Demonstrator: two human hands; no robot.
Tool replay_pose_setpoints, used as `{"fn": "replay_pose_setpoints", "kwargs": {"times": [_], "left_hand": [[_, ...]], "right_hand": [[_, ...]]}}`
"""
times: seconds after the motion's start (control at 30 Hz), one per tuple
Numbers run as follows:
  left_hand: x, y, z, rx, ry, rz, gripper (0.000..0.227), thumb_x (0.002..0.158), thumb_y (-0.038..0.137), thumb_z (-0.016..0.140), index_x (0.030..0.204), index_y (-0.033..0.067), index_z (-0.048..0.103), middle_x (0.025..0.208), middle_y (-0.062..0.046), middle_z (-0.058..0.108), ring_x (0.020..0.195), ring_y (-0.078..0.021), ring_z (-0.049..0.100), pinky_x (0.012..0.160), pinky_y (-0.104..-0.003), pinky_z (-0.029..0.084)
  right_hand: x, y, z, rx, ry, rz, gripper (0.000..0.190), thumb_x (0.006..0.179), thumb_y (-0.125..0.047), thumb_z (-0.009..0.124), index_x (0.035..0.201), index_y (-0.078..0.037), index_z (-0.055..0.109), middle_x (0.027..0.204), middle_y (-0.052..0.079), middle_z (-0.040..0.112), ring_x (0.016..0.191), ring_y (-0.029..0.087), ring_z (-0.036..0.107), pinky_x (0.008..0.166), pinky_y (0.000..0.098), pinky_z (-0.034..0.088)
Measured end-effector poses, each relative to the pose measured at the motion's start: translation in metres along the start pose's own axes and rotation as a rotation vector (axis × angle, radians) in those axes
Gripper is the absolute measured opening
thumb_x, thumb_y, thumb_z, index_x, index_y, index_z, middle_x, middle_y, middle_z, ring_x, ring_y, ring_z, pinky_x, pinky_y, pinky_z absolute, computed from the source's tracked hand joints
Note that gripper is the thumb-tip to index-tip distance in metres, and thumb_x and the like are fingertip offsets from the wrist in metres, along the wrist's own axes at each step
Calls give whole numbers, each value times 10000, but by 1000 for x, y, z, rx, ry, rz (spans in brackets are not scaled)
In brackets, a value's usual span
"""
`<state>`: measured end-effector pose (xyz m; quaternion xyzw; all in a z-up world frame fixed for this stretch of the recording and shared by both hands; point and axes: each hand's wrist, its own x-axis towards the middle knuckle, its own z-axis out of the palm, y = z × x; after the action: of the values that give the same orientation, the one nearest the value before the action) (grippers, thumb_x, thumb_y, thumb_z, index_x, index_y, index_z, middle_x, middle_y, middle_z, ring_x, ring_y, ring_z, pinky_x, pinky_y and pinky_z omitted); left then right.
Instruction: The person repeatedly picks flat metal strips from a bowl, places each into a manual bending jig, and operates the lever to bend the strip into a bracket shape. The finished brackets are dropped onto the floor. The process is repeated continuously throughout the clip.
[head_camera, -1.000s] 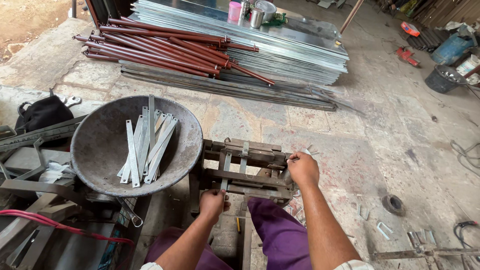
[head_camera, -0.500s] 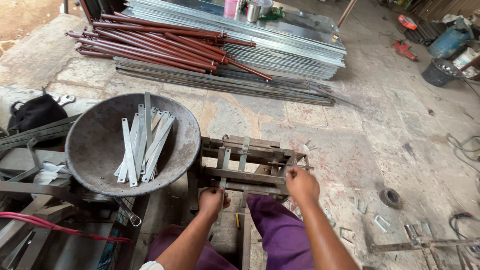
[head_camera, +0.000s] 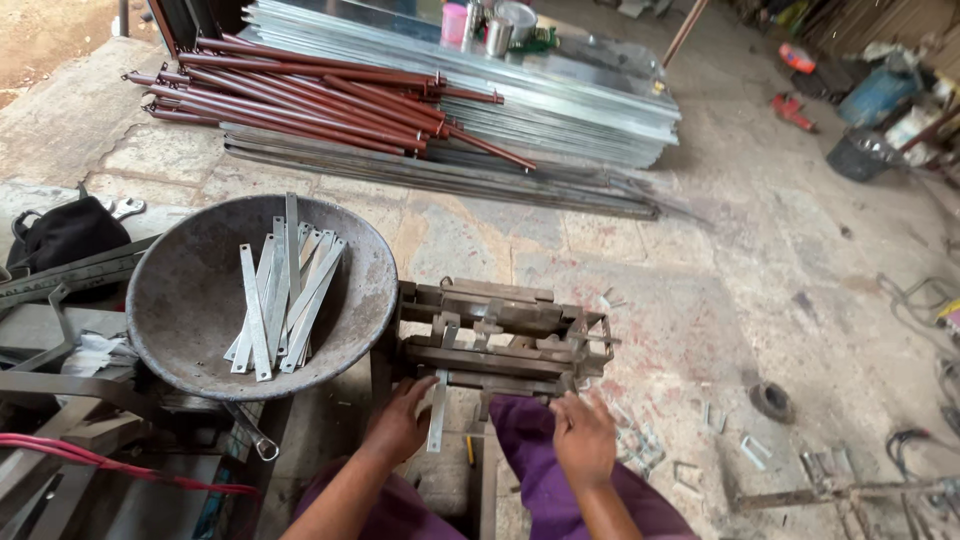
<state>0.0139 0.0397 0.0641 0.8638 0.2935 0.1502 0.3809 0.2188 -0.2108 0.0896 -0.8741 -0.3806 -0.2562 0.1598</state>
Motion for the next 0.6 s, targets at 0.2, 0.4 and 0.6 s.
{"fn": "replay_pose_setpoints", "kwargs": {"times": [0.2,0.4,0.6], "left_hand": [[15,21,1,-48,70,61,477,820,188,804,1268,195,641,1328,-118,553,1156,-372,610,937,-448,509],[26,-7,54,-429,116,15,205,932,192,743,1056,45,673,1062,-89,735,931,-245,796,754,-339,582],[-45,-30,47,-592,344,-16,202,926,72,671,1113,9,629,833,-109,702,776,-214,705,665,-331,576]], "right_hand": [[139,-10,-39,161,-463,491,271,902,-435,711,1068,-227,765,1015,65,789,961,280,734,828,434,570],[176,-16,-36,56,-563,513,247,867,-423,771,1019,-231,796,1052,63,780,1003,286,724,849,434,560],[169,-14,-37,157,-489,537,240,861,-404,770,995,-205,786,986,39,798,930,273,746,817,419,566]]}}
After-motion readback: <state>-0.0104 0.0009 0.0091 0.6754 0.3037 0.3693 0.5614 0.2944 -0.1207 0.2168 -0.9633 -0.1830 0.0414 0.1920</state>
